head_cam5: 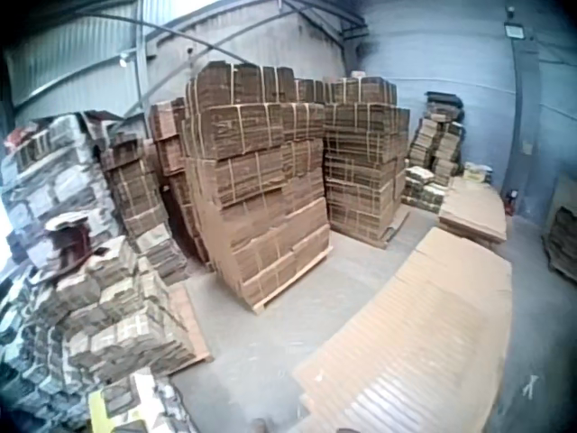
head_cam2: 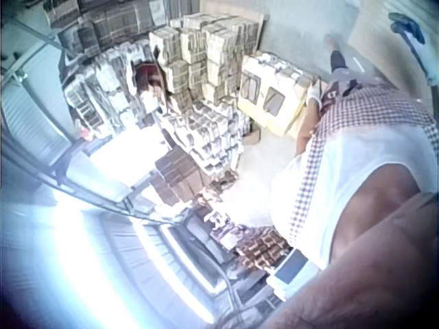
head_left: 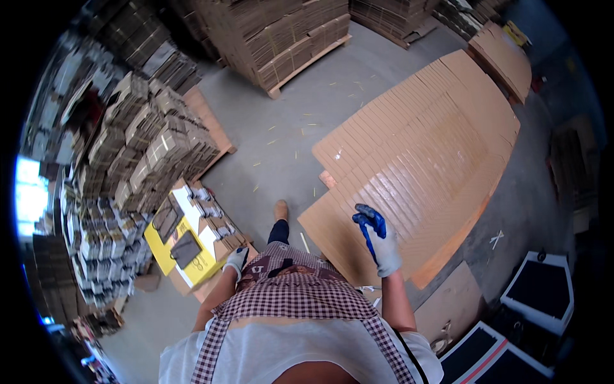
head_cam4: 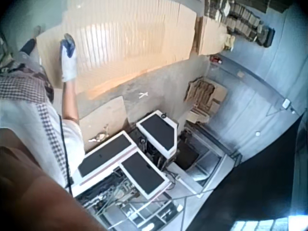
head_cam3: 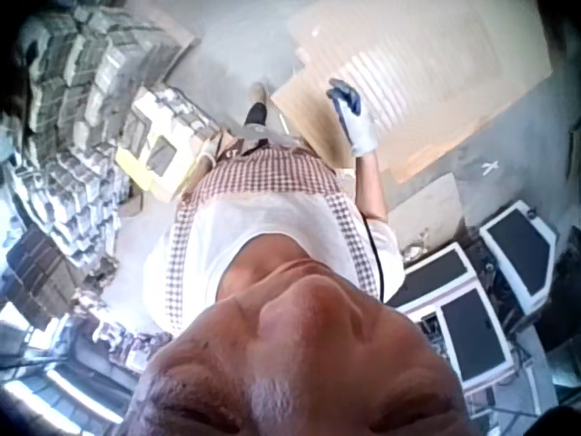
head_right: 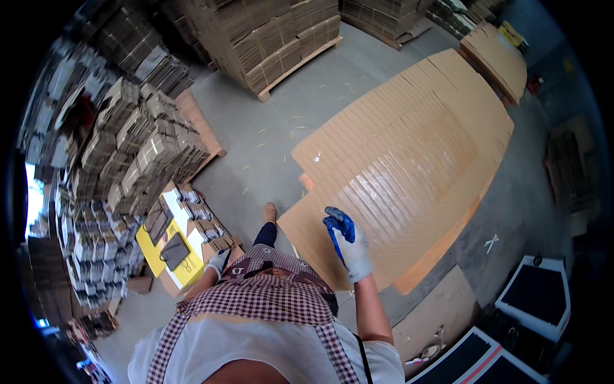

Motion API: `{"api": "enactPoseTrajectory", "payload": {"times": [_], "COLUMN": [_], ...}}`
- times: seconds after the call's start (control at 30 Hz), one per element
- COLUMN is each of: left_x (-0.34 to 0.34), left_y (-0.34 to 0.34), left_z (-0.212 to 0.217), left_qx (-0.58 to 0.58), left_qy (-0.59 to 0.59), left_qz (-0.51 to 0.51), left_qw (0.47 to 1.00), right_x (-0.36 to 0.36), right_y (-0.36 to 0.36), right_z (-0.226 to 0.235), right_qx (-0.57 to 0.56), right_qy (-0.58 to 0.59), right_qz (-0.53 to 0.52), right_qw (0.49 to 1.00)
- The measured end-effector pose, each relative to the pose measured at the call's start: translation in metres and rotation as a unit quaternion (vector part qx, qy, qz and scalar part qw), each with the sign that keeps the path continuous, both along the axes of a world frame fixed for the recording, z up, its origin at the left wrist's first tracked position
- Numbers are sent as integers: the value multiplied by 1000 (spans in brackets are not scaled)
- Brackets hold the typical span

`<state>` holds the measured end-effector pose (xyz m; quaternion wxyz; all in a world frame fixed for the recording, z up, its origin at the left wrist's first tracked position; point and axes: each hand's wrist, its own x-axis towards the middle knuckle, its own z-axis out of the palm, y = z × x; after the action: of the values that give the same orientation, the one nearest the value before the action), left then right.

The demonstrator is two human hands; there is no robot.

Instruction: The person applies a white paste to a large corrugated cardboard sheet using a cloth pad. They repeatedly dip the pad into a container of paste and spread it across the surface in long strokes.

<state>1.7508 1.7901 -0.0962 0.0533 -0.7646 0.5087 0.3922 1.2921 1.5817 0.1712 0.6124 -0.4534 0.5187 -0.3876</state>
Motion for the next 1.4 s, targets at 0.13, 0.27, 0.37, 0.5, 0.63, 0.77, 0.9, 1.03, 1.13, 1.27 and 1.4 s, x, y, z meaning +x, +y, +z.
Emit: {"api": "enactPoseTrajectory", "payload": {"times": [0.13, 0.27, 0.37, 0.5, 0.63, 0.77, 0.9, 1.03, 1.13, 1.27, 1.4], "left_x": [55, 125, 159, 191, 160, 99, 56, 30, 20, -64, -143], "left_y": [-107, -187, -261, -352, -452, -538, -612, -679, -740, -779, -806], "left_z": [-24, -97, -112, -121, -100, -63, 2, 37, 24, 45, 36], "left_qx": [-68, 38, 19, 17, 37, 79, 111, 134, 108, 194, 248], "left_qy": [90, 257, 245, 214, 202, 279, 357, 313, 294, 277, 256], "left_qz": [-48, 146, 86, 58, -119, -94, -145, -202, -210, -278, -439], "left_qw": [992, 955, 966, 975, 971, 952, 916, 918, 926, 899, 825], "right_x": [50, 124, 175, 230, 256, 268, 268, 263, 258, 243, 251], "right_y": [-56, -87, -99, -115, -135, -172, -235, -287, -303, -282, -257], "right_z": [-1, -23, -17, -37, -45, -83, -92, -110, -96, -109, -113], "right_qx": [-23, -27, -1, 23, 88, 44, 112, 80, 72, 166, 223], "right_qy": [85, 114, 136, 113, 105, 159, 89, 100, 159, 153, 156], "right_qz": [-38, -70, -56, -47, -100, -147, -199, -268, -364, -473, -590], "right_qw": [995, 991, 989, 992, 985, 975, 970, 955, 915, 851, 761]}}
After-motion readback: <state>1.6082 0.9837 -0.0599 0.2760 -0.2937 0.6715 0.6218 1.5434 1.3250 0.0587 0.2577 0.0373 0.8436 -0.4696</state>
